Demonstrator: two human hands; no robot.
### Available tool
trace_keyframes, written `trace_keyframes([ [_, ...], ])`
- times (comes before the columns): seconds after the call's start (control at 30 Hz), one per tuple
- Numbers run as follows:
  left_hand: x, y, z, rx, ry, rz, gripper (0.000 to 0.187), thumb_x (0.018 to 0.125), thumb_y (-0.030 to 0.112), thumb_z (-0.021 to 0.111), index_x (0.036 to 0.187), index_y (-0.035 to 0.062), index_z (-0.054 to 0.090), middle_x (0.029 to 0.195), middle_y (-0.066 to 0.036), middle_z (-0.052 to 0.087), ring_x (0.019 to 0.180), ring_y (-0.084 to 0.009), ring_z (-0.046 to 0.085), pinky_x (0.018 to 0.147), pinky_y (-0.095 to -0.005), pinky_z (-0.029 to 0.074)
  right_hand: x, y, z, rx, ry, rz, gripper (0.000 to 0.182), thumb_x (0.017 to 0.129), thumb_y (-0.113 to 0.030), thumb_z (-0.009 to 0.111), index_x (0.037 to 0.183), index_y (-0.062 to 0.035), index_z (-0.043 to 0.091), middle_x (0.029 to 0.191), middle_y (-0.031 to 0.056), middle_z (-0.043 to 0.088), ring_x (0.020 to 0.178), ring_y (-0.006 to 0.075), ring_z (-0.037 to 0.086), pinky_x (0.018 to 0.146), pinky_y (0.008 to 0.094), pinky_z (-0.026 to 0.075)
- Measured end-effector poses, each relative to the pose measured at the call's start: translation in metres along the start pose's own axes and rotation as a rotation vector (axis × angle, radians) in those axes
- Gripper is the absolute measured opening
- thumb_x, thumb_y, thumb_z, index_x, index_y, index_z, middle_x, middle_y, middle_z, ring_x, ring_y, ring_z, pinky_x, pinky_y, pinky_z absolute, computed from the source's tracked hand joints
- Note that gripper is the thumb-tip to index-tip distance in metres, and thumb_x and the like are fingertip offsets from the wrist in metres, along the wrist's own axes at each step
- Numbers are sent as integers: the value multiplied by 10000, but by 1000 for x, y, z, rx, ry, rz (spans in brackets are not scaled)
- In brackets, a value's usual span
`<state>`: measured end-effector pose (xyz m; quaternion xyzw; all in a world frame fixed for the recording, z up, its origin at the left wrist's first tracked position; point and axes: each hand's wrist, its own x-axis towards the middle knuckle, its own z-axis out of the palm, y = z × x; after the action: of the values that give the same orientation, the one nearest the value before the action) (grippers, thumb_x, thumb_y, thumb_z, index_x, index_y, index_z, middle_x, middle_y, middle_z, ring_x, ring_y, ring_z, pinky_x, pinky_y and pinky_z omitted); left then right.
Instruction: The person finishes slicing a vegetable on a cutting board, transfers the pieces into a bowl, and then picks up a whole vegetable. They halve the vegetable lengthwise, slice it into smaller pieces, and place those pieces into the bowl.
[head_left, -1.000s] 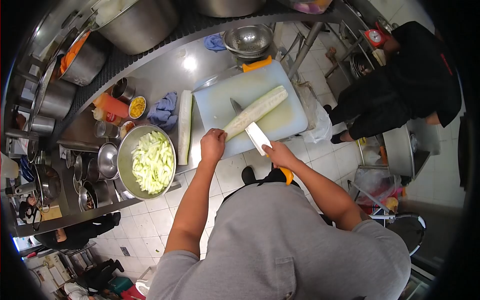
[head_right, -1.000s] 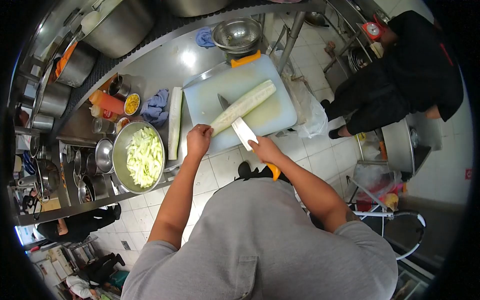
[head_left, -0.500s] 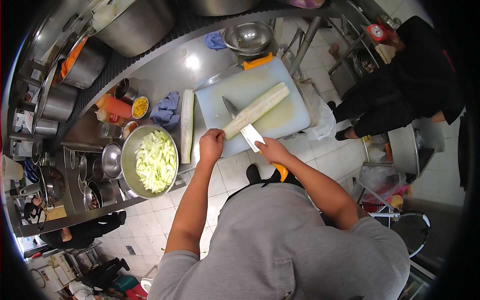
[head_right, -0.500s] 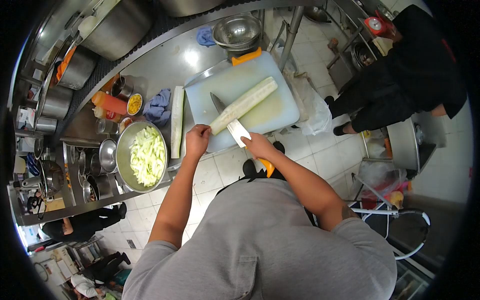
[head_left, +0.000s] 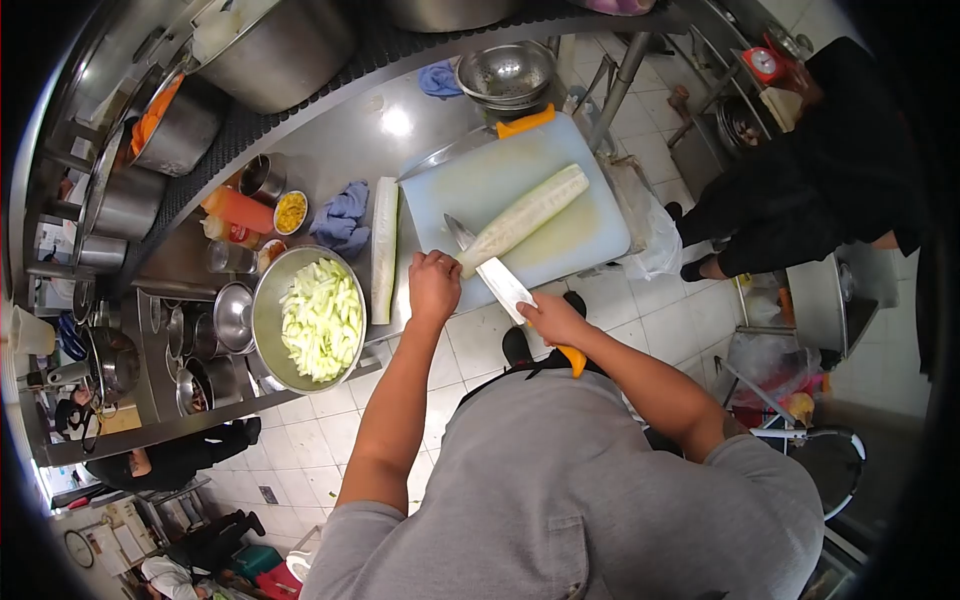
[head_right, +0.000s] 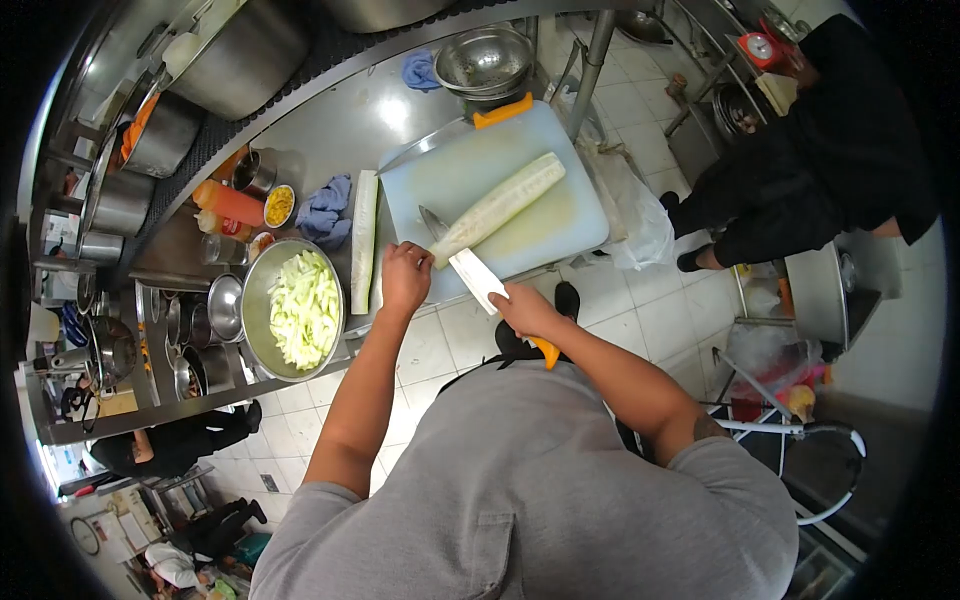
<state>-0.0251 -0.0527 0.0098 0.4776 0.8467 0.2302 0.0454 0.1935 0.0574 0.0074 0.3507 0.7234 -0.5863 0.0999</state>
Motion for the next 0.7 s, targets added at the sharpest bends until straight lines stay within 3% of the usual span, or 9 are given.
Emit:
trace_keyframes([
  [0.17,-6,2,0,90,-15,15,77,827,134,699,834,72,744,918,-81,690,920,-312,576,833,-431,465,25,-13,12,-92,55,-46,471,1019,-380,489,1051,77,601,657,198,643,476,289,622,534,421,515],
  [0.27,-3,7,-3,163,-16,18,97,843,161,683,853,89,747,942,-60,690,943,-291,571,825,-429,453,5,-4,9,-162,42,-53,466,1018,-370,492,1018,84,594,639,198,633,485,287,629,544,414,519],
  [0.33,-2,5,-1,174,-7,27,104,846,167,677,854,93,748,940,-57,690,941,-287,570,816,-431,450,10,1,10,-262,88,-167,474,1022,-371,483,1004,91,587,637,199,629,486,277,631,554,407,525],
  [0.43,2,9,-3,239,67,50,69,797,147,725,816,84,744,883,-71,687,898,-305,582,804,-431,465,14,0,10,-185,-7,-59,484,1024,-382,478,1008,91,581,645,197,634,481,267,628,549,408,526],
  [0.5,19,24,-7,219,56,104,169,795,193,737,924,85,748,966,-87,682,954,-315,578,825,-440,462,13,-6,11,-94,-2,-29,464,1007,-393,527,967,66,581,660,191,631,474,266,625,504,412,509],
  [0.57,39,50,2,216,1,196,562,825,306,736,1316,76,586,1231,-179,585,1127,-348,544,953,-454,448,15,-7,11,-91,-3,-21,465,1005,-397,529,967,63,582,654,190,628,467,269,621,498,411,506],
  [0.7,70,69,54,180,-298,13,717,851,400,707,1426,51,461,1317,-184,540,1223,-400,498,996,-520,419,14,-2,15,-97,5,-71,480,1003,-394,528,997,83,575,654,200,634,460,269,620,494,406,507],
])
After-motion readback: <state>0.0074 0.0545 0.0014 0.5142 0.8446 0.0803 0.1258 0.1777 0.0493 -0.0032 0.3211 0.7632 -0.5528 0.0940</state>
